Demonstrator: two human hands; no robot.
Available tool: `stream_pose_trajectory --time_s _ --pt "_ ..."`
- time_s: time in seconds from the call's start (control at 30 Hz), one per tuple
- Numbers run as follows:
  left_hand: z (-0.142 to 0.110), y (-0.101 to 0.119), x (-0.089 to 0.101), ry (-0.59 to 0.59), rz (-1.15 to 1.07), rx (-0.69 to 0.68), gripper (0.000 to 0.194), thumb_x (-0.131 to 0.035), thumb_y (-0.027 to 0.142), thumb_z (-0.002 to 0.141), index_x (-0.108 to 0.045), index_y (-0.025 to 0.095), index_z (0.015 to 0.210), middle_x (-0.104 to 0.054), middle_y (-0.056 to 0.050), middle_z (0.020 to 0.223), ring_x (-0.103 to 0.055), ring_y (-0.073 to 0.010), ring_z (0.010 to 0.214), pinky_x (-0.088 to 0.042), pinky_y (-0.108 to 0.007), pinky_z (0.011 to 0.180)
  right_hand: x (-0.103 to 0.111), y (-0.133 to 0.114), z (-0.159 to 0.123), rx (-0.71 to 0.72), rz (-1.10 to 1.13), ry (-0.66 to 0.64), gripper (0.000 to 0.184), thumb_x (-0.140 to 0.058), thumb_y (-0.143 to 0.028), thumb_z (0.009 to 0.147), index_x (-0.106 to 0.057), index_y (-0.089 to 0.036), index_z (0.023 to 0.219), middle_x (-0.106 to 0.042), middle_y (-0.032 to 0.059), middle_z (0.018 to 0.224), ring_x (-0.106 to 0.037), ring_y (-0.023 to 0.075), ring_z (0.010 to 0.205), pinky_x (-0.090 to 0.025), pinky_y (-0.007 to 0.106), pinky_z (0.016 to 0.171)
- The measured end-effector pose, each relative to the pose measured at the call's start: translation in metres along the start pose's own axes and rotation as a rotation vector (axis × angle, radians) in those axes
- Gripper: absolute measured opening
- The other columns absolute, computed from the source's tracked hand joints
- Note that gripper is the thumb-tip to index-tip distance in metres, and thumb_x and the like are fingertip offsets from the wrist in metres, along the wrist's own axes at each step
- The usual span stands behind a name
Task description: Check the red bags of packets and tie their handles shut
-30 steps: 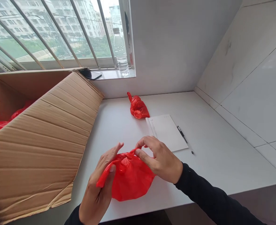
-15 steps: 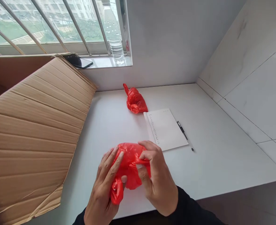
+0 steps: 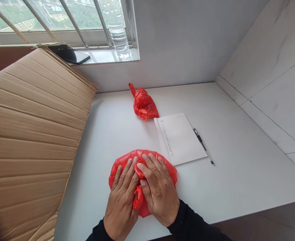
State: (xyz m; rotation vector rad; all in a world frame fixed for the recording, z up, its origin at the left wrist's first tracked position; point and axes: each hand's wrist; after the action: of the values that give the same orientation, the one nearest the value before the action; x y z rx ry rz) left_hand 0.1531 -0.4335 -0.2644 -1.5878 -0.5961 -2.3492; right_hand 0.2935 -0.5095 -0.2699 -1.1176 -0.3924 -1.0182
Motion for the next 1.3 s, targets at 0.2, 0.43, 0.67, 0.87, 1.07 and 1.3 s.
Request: stream_pose_trajectory --time_s 0.2,0.43,0.67,0.87,1.07,1.3 --pt "0.003 -0.003 -0.007 -0.010 0.003 0.006 0.064 -0.040 0.007 0.091 -0.031 0.006 0.154 -0.036 -0.012 0.161 -0.017 -0.0267 0.154 -0.017 -0.047 0.124 -0.005 0.002 0.003 -0.048 -0.006 -0.058 0.048 -0.035 -0.014 0.102 -0.038 -0.021 0.149 -0.036 0.0034 0.159 -0.024 0.0262 0.150 -0.025 0.054 0.122" --pt "0.001 -0.003 -0.013 -0.067 0.036 0.016 0.066 -0.045 0.008 0.087 -0.034 0.005 0.153 -0.033 -0.013 0.163 -0.017 -0.0293 0.154 -0.017 -0.049 0.125 -0.008 0.004 0.004 -0.057 -0.050 -0.114 0.051 -0.035 -0.014 0.101 -0.035 -0.022 0.151 -0.032 0.0017 0.161 -0.021 0.0255 0.150 -0.023 0.052 0.123" --pt "0.000 -0.004 -0.017 -0.050 0.037 0.014 0.063 -0.044 0.008 0.087 -0.038 0.005 0.151 -0.036 -0.013 0.161 -0.019 -0.0304 0.154 -0.019 -0.050 0.124 -0.011 0.006 0.004 -0.062 -0.074 -0.129 0.051 -0.035 -0.014 0.101 -0.035 -0.021 0.152 -0.033 0.0019 0.160 -0.025 0.0249 0.149 -0.025 0.051 0.123" --pt "0.001 -0.004 -0.017 -0.021 0.011 0.030 0.058 -0.044 0.010 0.090 -0.043 0.007 0.148 -0.038 -0.012 0.160 -0.023 -0.0275 0.153 -0.016 -0.047 0.125 -0.011 0.007 0.003 -0.075 -0.072 -0.149 0.052 -0.034 -0.015 0.101 -0.034 -0.022 0.152 -0.036 0.0038 0.158 -0.027 0.0258 0.148 -0.029 0.055 0.121" --pt "0.003 -0.005 -0.014 -0.057 -0.039 0.015 0.063 -0.045 0.008 0.090 -0.035 0.009 0.153 -0.030 -0.010 0.164 -0.020 -0.0279 0.154 -0.020 -0.048 0.125 -0.007 0.006 0.004 -0.153 0.150 -0.069 0.038 -0.041 -0.017 0.102 -0.046 -0.026 0.138 -0.052 0.0056 0.145 -0.040 0.0254 0.141 -0.035 0.056 0.118" --pt "-0.017 -0.015 0.012 0.070 -0.320 0.124 0.054 -0.039 0.009 0.099 -0.036 0.017 0.152 -0.050 -0.009 0.152 -0.040 -0.0223 0.145 -0.040 -0.041 0.117 0.024 0.011 -0.002 -0.450 0.673 0.116 0.019 -0.044 -0.034 0.105 -0.056 -0.028 0.118 -0.065 0.0075 0.125 -0.056 0.0257 0.125 -0.049 0.046 0.105"
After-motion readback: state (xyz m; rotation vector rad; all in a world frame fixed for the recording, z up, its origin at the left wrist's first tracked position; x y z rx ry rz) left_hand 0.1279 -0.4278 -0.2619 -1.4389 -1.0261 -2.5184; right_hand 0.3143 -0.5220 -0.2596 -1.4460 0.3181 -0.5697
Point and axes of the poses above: each hand's wrist, its own z-axis towards the middle knuckle, its own x-axis out of the back of the hand, y = z × x
